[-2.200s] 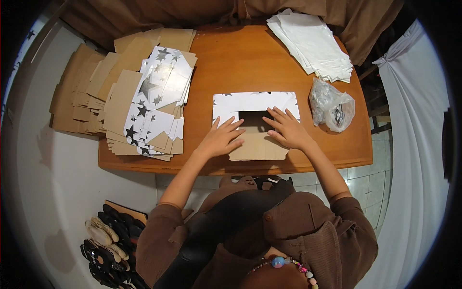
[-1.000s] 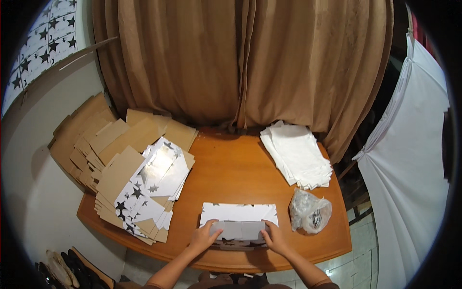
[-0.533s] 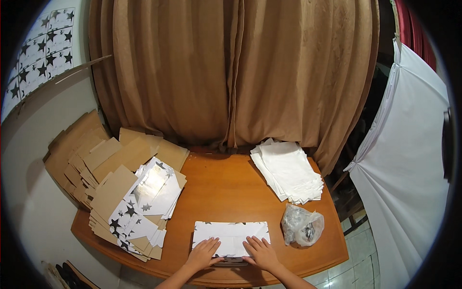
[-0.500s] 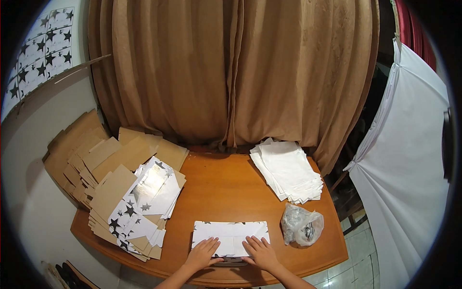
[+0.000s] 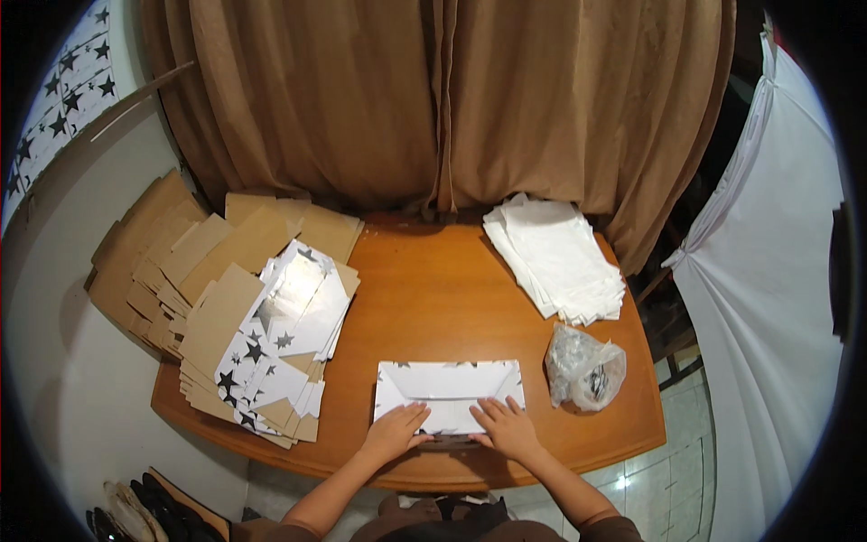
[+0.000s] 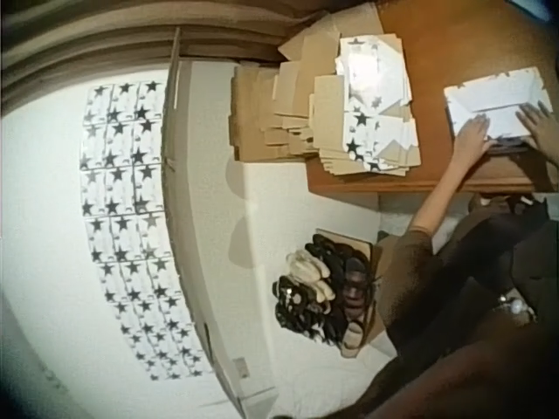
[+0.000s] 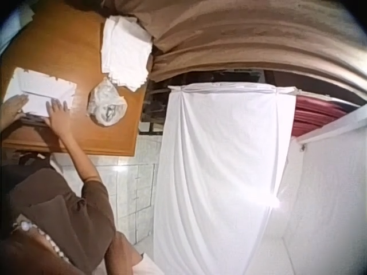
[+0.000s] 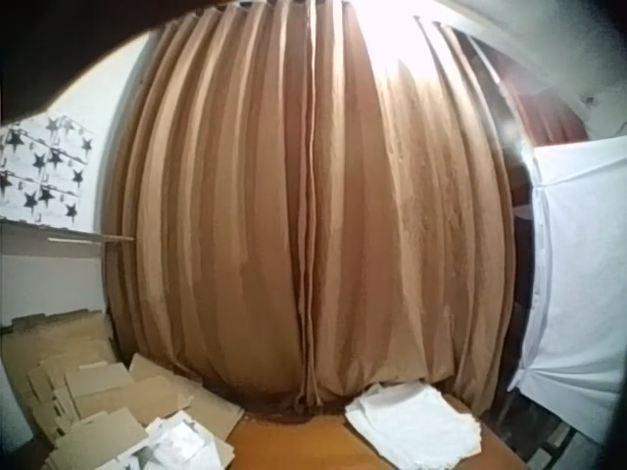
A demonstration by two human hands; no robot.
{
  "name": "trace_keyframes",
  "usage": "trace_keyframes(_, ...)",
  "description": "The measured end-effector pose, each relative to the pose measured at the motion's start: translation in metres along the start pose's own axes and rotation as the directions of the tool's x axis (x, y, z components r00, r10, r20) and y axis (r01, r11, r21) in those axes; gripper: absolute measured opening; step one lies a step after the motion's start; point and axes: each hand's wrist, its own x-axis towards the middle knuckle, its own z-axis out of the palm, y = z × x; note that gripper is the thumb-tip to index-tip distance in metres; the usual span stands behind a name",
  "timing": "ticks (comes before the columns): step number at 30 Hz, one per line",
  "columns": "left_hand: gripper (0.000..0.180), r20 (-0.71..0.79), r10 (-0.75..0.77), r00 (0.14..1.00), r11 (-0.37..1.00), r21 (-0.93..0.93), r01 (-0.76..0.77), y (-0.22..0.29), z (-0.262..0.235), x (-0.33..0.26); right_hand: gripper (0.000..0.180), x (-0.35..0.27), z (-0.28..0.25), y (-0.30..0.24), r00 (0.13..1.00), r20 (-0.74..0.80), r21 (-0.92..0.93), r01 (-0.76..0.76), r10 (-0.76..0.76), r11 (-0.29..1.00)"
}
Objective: Fold flat cardboard into shoe boxes, place tissue paper inside, and stack them on a shelf.
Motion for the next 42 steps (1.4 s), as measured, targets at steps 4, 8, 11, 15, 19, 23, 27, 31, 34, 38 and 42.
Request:
trace_keyframes(4, 0.053, -0.024, -0.002, 1.0, 0.995, 0.095, 0.004, 0.009, -0.015, 0.005, 0.052, 0.004, -0.014, -0.002, 0.999, -0.051, 0.063, -0.013, 0.016, 0.998)
trace_keyframes(8, 0.05, -0.1, -0.1, 0.99, 0.995, -0.015, 0.099, 0.002, -0.022, 0.012, 0.045, 0.006, -0.011, 0.016, 0.971, -0.129, 0.359, -0.141, 0.199, 0.923)
trace_keyframes(11, 0.051, -0.198, -0.285, 0.938, 0.958, -0.045, 0.282, -0.009, -0.017, 0.008, 0.041, 0.011, -0.017, 0.022, 0.918, -0.128, 0.489, -0.27, 0.375, 0.829)
trace_keyframes(15, 0.073, -0.111, -0.533, 0.839, 0.836, -0.224, 0.501, -0.023, -0.017, 0.016, 0.049, 0.016, -0.011, 0.029, 0.853, -0.032, 0.59, -0.405, 0.521, 0.699)
trace_keyframes(19, 0.094, 0.058, -0.583, 0.81, 0.715, -0.437, 0.546, -0.031, -0.013, 0.015, 0.063, 0.015, 0.01, 0.042, 0.823, 0.082, 0.646, -0.474, 0.563, 0.599)
trace_keyframes(23, 0.092, 0.085, -0.616, 0.783, 0.638, -0.53, 0.559, -0.036, -0.012, 0.02, 0.071, 0.024, 0.008, 0.045, 0.723, 0.235, 0.775, -0.543, 0.65, 0.325)
trace_keyframes(27, 0.075, 0.246, -0.689, 0.681, 0.211, -0.831, 0.514, -0.039, -0.009, 0.023, 0.069, 0.026, -0.003, 0.048, 0.689, 0.408, 0.84, -0.54, 0.599, 0.049)
trace_keyframes(31, 0.056, 0.132, -0.715, 0.687, 0.347, -0.786, 0.512, -0.045, -0.023, 0.031, 0.063, 0.027, 0.005, 0.061, 0.769, 0.315, 0.928, -0.372, 0.557, -0.012)
trace_keyframes(34, 0.035, 0.024, -0.767, 0.641, 0.258, -0.903, 0.343, -0.071, -0.033, 0.051, 0.062, 0.03, -0.004, 0.068, 0.774, 0.107, 0.943, -0.278, 0.624, 0.182)
trace_keyframes(38, 0.036, 0.003, -0.782, 0.623, 0.156, -0.967, 0.201, -0.109, -0.038, 0.052, 0.047, 0.044, 0.002, 0.081, 0.831, 0.151, 0.94, 0.048, 0.536, -0.339)
trace_keyframes(42, 0.055, -0.089, -0.628, 0.773, 0.25, -0.964, 0.092, -0.09, -0.045, 0.072, 0.045, 0.059, -0.021, 0.077, 0.658, 0.28, 0.958, -0.144, 0.699, -0.249)
